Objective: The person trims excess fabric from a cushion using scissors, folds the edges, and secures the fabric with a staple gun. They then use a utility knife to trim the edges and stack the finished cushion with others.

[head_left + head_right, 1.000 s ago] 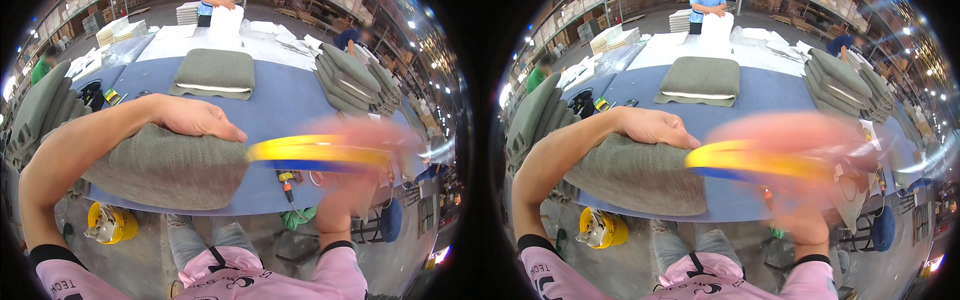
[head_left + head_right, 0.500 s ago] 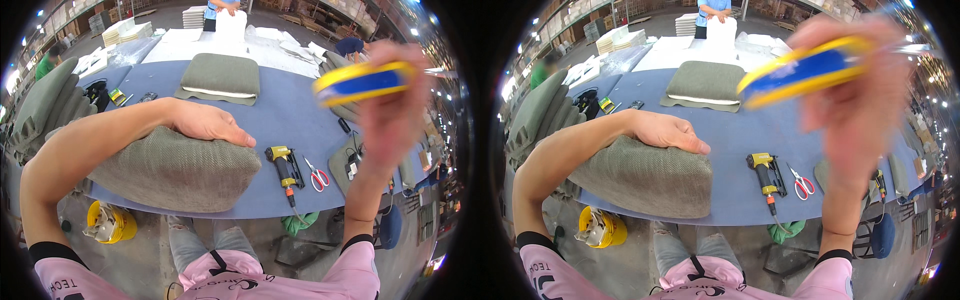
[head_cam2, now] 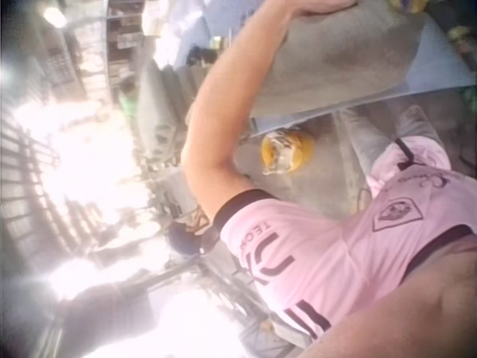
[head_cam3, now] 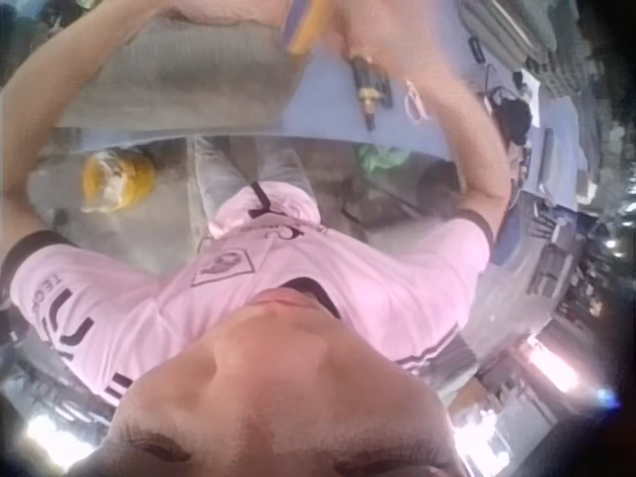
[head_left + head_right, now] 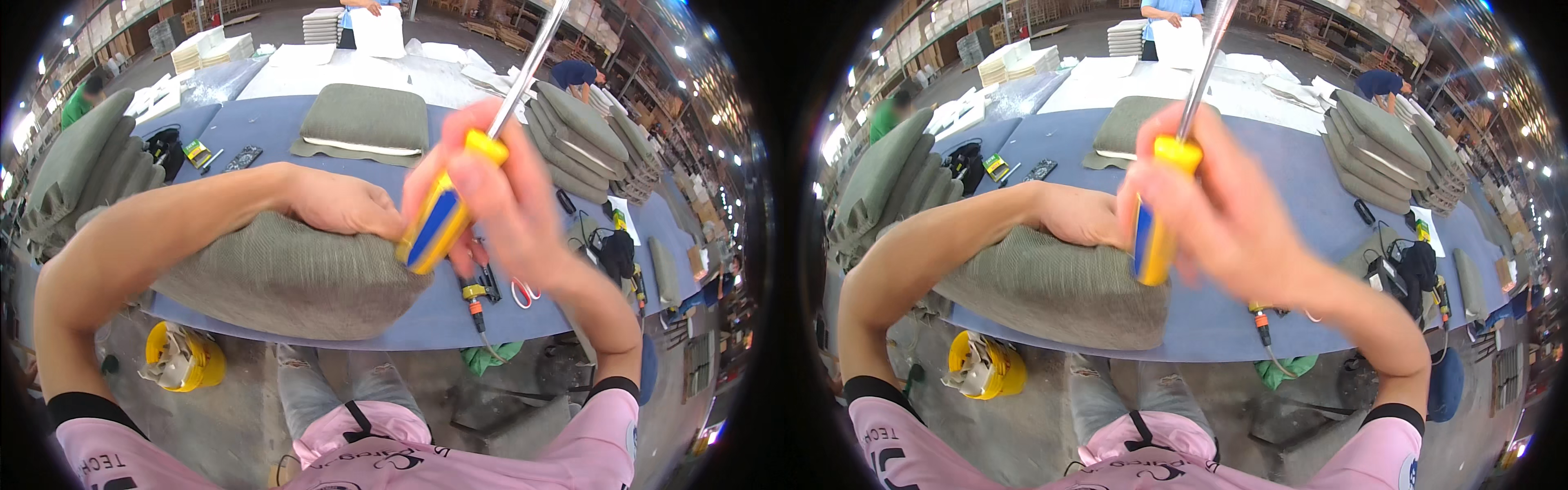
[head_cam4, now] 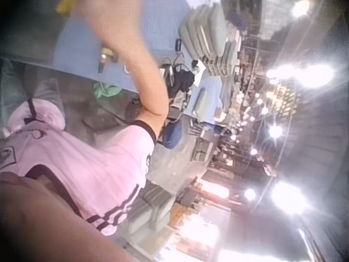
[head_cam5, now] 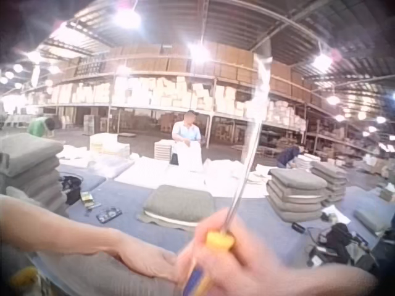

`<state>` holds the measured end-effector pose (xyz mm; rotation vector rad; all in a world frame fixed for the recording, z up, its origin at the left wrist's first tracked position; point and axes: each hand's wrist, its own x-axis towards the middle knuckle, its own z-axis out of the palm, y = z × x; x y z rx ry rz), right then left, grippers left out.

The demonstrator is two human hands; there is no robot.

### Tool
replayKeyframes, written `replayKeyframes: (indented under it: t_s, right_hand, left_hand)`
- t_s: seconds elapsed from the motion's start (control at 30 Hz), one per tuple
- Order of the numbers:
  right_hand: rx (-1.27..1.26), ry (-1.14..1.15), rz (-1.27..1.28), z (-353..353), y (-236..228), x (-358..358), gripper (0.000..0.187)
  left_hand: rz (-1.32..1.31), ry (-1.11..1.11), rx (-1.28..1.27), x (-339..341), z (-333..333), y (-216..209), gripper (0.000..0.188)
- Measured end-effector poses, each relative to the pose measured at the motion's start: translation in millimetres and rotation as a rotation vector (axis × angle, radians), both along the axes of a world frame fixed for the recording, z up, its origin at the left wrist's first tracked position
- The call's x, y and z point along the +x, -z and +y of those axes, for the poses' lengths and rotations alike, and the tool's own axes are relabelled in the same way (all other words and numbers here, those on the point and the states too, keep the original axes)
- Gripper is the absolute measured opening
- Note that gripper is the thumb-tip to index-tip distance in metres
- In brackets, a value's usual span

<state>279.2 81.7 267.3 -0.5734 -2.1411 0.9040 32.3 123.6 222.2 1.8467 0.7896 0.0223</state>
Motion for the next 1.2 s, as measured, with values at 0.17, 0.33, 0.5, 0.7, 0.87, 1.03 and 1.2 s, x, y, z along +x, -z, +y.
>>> replayKeyframes:
  t_s: [0.17, 0.33, 0.5, 0.7, 0.87, 1.03, 1.2]
  right_hand:
    - [0.552, 0.392, 0.077, 17.5, -70.4, 49.1, 0.045]
    - [0.268, 0.299, 0.174, 9.6, -2.2, 2.8, 0.034]
    - [0.479, 0.340, 0.108, 13.0, -64.9, 41.7, 0.031]
    - [0.222, 0.177, 0.102, 9.0, -18.8, 4.9, 0.031]
    - [0.187, -0.249, 0.156, -4.0, -94.5, 73.7, 0.035]
    - [0.004, -0.226, 0.216, -14.2, -13.4, 46.4, 0.045]
    - [0.388, 0.191, 0.348, -25.7, -51.5, 93.9, 0.039]
  left_hand:
    - [0.172, -0.058, -0.108, 2.8, -7.6, -24.2, 0.050]
    - [-0.032, -0.040, 0.156, -2.0, -12.3, -4.0, 0.052]
    - [0.265, 0.031, -0.145, 2.9, -6.4, -25.9, 0.073]
    - [0.046, -0.020, 0.115, -1.1, -18.9, -8.3, 0.063]
    - [0.067, 0.001, -0.107, 15.1, -15.8, -21.1, 0.051]
    - [0.156, -0.089, -0.168, -1.2, -16.5, -11.8, 0.053]
    - [0.226, -0.028, -0.117, 12.9, -13.3, -25.7, 0.066]
